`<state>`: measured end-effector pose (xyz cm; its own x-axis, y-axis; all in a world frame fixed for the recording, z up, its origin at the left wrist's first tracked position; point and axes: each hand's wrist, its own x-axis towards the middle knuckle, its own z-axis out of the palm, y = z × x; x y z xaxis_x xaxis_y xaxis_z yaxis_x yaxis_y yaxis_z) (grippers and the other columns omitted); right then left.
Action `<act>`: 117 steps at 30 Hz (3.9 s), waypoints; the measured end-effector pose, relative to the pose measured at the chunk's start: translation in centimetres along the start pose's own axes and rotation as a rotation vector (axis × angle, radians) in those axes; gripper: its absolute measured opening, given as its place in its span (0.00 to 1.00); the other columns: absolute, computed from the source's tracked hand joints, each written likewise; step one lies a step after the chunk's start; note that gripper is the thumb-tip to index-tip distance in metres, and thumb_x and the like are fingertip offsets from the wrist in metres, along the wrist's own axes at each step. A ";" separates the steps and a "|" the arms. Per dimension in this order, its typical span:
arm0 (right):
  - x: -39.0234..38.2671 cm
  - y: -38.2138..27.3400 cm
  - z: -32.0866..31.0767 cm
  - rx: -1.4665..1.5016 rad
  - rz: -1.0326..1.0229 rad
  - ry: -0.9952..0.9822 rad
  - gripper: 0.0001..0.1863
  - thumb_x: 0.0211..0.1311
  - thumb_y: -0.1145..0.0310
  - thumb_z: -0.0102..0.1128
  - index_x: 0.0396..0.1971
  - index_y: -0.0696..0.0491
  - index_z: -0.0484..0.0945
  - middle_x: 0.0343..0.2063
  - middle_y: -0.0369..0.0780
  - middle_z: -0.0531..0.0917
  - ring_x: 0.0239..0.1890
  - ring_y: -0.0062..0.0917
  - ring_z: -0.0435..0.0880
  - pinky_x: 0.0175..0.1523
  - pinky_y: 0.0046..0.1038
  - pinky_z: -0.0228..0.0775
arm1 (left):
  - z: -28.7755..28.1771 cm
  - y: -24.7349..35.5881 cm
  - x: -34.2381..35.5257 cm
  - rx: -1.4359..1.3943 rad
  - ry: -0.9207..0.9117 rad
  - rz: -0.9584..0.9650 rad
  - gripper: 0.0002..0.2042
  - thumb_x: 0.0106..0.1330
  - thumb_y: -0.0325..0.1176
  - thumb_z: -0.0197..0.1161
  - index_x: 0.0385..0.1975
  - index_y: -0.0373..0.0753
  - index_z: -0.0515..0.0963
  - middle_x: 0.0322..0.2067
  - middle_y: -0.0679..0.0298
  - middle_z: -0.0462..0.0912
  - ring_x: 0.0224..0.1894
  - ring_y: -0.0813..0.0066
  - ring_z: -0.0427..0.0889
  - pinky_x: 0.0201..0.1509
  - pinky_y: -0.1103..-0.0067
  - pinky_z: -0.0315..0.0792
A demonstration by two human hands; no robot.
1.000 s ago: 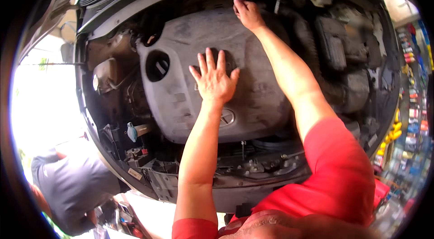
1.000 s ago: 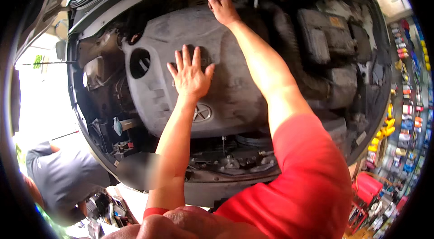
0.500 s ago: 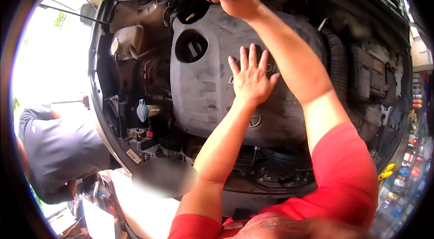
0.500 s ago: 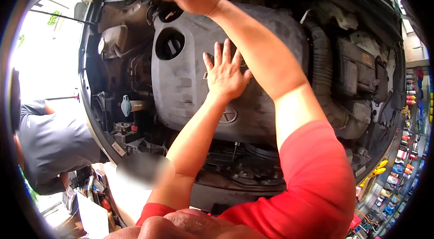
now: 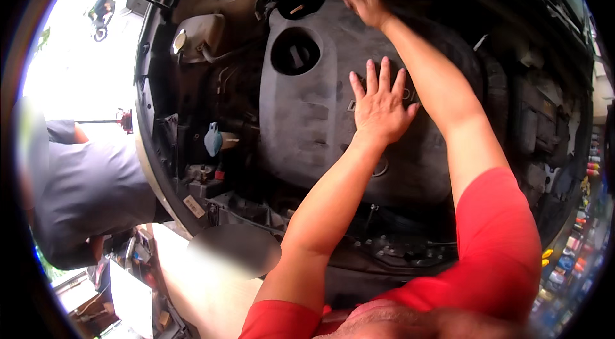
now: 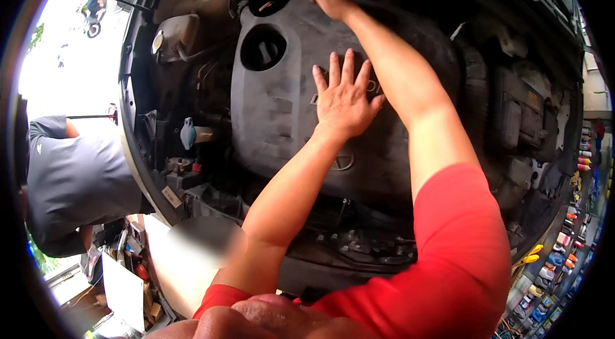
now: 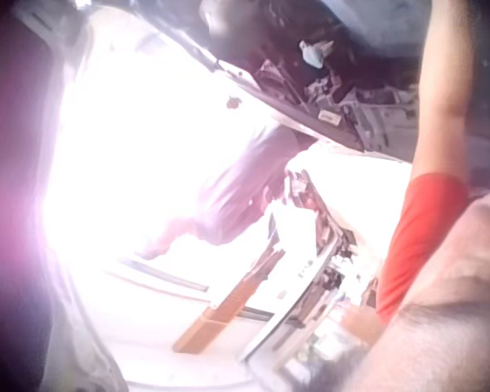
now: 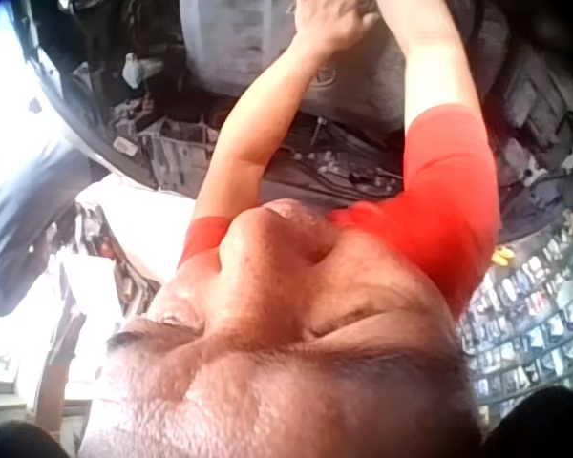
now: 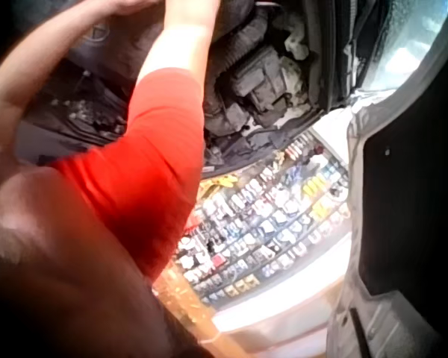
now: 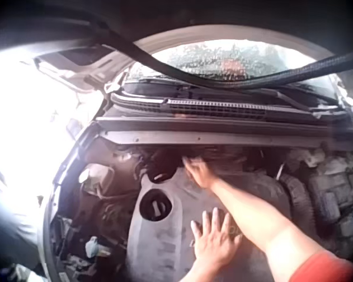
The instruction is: The person uses pliers to manipulate components on a car engine and then places a plastic engine cover onto the top of the engine block, pressing it down by hand to secure it.
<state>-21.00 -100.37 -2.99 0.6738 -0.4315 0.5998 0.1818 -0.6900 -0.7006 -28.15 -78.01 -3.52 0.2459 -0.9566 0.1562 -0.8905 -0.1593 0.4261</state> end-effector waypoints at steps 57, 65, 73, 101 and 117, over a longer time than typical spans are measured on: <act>-12.4 -26.4 -3.6 0.185 -0.203 0.304 0.30 0.68 0.42 0.43 0.32 0.59 0.74 0.26 0.38 0.74 0.24 0.18 0.68 0.29 0.19 0.59 | -1.9 -13.5 -2.0 0.371 -0.084 -0.071 0.29 0.70 0.55 0.44 0.70 0.58 0.53 0.72 0.60 0.45 0.74 0.55 0.43 0.71 0.49 0.39; -20.4 -13.9 3.2 -0.771 -0.075 0.124 0.34 0.58 0.35 0.49 0.46 0.54 0.70 0.41 0.43 0.73 0.45 0.39 0.72 0.50 0.40 0.59 | -2.3 -12.2 -1.8 0.349 -0.003 -0.064 0.30 0.68 0.56 0.47 0.69 0.55 0.56 0.71 0.56 0.49 0.73 0.52 0.44 0.69 0.43 0.39; -12.9 -24.7 4.1 -0.646 -0.127 0.349 0.30 0.67 0.45 0.45 0.50 0.59 0.68 0.53 0.52 0.68 0.56 0.47 0.67 0.63 0.44 0.52 | -2.3 -11.0 -3.1 0.157 0.262 -0.128 0.34 0.63 0.52 0.56 0.65 0.38 0.60 0.66 0.46 0.58 0.69 0.48 0.54 0.69 0.49 0.45; -3.3 -7.5 -4.0 0.002 0.047 0.024 0.26 0.73 0.55 0.45 0.15 0.56 0.68 0.14 0.31 0.67 0.19 0.15 0.62 0.27 0.22 0.57 | -1.1 -6.2 -3.3 0.131 0.072 0.019 0.35 0.61 0.51 0.60 0.64 0.36 0.62 0.67 0.45 0.54 0.71 0.46 0.49 0.71 0.49 0.41; 1.3 0.3 4.0 0.160 0.407 0.075 0.31 0.69 0.48 0.49 0.11 0.55 0.71 0.11 0.29 0.69 0.19 0.15 0.65 0.27 0.25 0.60 | -1.5 -5.0 -2.7 0.001 0.022 0.044 0.36 0.60 0.50 0.61 0.65 0.38 0.61 0.68 0.45 0.52 0.71 0.43 0.48 0.72 0.53 0.42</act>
<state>-17.18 -98.85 -3.93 0.6608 -0.6943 0.2851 0.0250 -0.3592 -0.9329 -23.79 -74.31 -4.68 0.2153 -0.9571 0.1941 -0.9010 -0.1180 0.4174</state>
